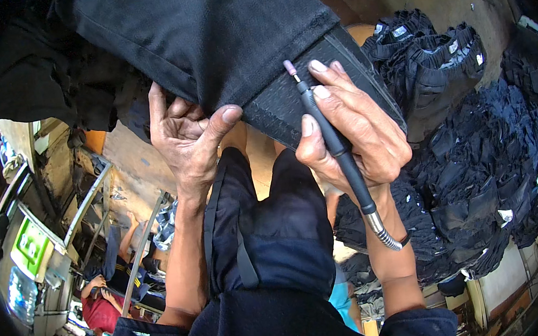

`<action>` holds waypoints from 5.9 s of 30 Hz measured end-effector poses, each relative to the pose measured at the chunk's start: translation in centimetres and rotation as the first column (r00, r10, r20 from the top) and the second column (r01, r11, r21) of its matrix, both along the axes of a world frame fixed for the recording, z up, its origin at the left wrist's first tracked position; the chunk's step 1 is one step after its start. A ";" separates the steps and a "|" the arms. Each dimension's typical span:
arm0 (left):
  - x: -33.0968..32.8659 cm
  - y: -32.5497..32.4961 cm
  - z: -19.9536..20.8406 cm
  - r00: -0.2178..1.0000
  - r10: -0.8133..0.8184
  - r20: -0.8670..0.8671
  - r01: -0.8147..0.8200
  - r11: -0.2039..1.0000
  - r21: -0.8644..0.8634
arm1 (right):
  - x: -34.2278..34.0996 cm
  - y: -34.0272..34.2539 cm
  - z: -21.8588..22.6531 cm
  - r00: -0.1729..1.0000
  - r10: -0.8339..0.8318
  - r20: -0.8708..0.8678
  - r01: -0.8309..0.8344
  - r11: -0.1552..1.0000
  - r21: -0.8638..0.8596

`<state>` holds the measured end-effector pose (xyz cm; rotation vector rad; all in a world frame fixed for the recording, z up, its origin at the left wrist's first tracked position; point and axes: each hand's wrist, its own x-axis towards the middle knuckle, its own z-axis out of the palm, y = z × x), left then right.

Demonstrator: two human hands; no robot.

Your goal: The person uses a rotary tool to trim loose threads from the seams and edges of black pants. They repeatedly pick up pants from a pile, work on specific areas, and place them back down.

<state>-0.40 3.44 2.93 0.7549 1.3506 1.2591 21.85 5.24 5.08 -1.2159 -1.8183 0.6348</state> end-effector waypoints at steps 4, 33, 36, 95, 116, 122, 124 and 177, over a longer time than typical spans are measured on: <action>-0.1 0.0 0.1 1.000 -0.005 0.004 0.005 1.000 0.009 | -0.3 0.2 -0.2 0.998 -0.055 -0.025 0.056 0.997 0.055; -0.3 -0.1 -0.6 0.998 -0.013 0.057 0.012 1.000 0.014 | -0.9 0.3 0.7 0.955 0.296 -0.016 -0.296 0.954 -0.050; -0.2 -0.3 -0.7 0.992 0.021 0.121 -0.022 1.000 0.012 | -0.9 0.5 0.8 0.946 0.325 -0.015 -0.325 0.944 -0.051; -1.1 -1.6 -7.0 0.956 0.134 0.263 -0.110 0.988 -0.105 | 1.3 1.2 -0.4 0.999 0.031 0.028 -0.033 0.997 0.065; -1.3 -1.8 -7.0 0.922 0.114 0.371 -0.093 0.993 -0.074 | 1.2 1.4 -0.7 0.982 -0.187 0.000 0.187 0.982 0.020; -1.4 -1.8 -7.1 0.943 0.107 0.316 -0.087 0.993 -0.075 | 1.1 1.3 -0.5 0.994 -0.108 -0.015 0.109 0.993 0.037; -1.4 -1.8 -7.1 0.946 0.105 0.307 -0.085 0.993 -0.078 | 1.1 1.4 -0.6 0.996 -0.083 -0.021 0.084 0.995 0.052; -1.7 -2.6 -6.3 0.968 0.077 0.240 -0.045 0.989 -0.139 | 1.7 1.7 -0.7 0.828 -0.464 -0.315 0.435 0.886 -0.160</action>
